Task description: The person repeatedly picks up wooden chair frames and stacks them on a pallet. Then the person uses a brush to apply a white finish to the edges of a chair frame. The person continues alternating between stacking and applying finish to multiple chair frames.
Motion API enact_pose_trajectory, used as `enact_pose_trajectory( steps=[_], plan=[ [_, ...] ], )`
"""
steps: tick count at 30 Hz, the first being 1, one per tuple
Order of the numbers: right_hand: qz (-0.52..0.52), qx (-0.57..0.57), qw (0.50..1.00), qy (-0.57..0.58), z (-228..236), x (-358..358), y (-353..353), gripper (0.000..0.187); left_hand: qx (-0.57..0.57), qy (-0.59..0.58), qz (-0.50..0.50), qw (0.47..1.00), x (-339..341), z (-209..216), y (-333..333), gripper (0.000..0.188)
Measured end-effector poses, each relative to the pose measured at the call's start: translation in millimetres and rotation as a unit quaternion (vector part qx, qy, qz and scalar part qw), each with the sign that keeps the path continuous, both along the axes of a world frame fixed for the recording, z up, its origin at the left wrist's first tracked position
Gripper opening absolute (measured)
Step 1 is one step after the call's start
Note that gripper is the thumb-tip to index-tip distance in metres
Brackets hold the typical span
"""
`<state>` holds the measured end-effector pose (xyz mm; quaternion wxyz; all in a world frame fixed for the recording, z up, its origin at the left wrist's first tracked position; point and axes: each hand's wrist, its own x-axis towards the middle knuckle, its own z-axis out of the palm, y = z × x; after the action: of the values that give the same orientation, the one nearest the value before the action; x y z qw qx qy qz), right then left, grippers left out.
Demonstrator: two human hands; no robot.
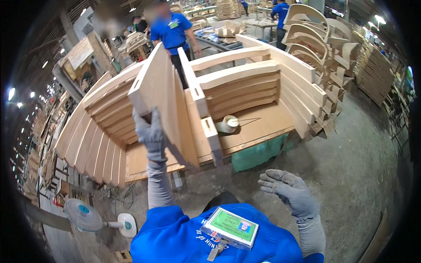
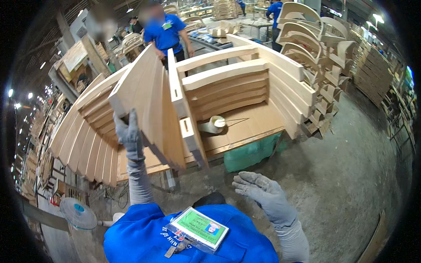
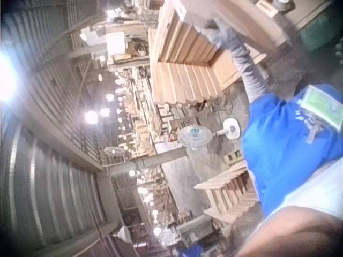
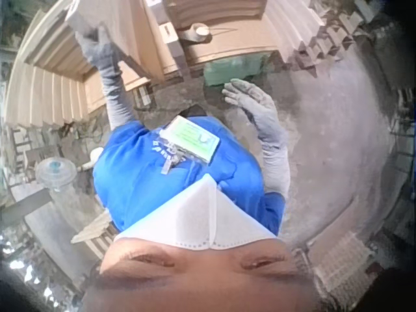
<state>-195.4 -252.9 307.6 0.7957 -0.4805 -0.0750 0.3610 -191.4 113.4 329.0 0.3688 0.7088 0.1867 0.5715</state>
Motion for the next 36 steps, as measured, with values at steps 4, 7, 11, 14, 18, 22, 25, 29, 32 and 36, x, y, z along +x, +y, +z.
enact_pose_trajectory(
  steps=[4, 7, 11, 14, 18, 22, 25, 29, 32, 36],
  plan=[
    [-0.053, 0.048, 0.996, 0.055, -33.6, 26.1, -30.1, 0.038, 0.051, -0.031, 0.083, 0.995, 2.9, -4.3, 3.3, 0.036],
    [-0.098, 0.093, 0.988, 0.071, -76.1, 44.6, -53.5, 0.038, 0.047, -0.052, 0.075, 0.995, 1.2, -2.6, 2.8, 0.034],
    [-0.198, 0.087, 0.955, 0.204, -125.6, 57.4, -84.3, 0.032, 0.079, -0.060, 0.202, 0.974, 12.4, -12.6, 4.1, 0.031],
    [-0.201, 0.088, 0.951, 0.217, -189.6, 56.9, -130.3, 0.032, 0.075, -0.045, 0.237, 0.968, 19.4, -9.4, -5.9, 0.030],
    [-0.175, 0.000, 0.932, 0.317, -210.4, 92.4, -152.3, 0.030, 0.095, -0.007, 0.311, 0.946, 18.5, -2.8, -12.7, 0.029],
    [-0.047, -0.017, 0.988, 0.144, -196.2, 150.1, -118.7, 0.034, 0.066, 0.000, 0.315, 0.947, 14.4, -6.9, -5.3, 0.027],
    [-0.002, -0.037, 0.992, 0.122, -172.7, 192.7, -61.5, 0.037, 0.060, -0.042, 0.268, 0.960, 14.2, -12.2, 0.2, 0.026],
    [0.095, -0.046, 0.982, 0.159, -173.8, 242.8, 5.0, 0.037, 0.063, -0.011, 0.291, 0.955, 8.9, -9.4, -2.5, 0.028],
    [0.193, -0.006, 0.963, 0.190, -204.4, 285.2, 44.7, 0.034, 0.054, 0.011, 0.295, 0.954, 14.7, -14.5, -16.5, 0.030],
    [0.181, 0.029, 0.951, 0.250, -264.1, 343.9, 99.4, 0.037, 0.008, 0.038, 0.311, 0.950, 2.0, -28.6, -32.6, 0.030]
  ],
)
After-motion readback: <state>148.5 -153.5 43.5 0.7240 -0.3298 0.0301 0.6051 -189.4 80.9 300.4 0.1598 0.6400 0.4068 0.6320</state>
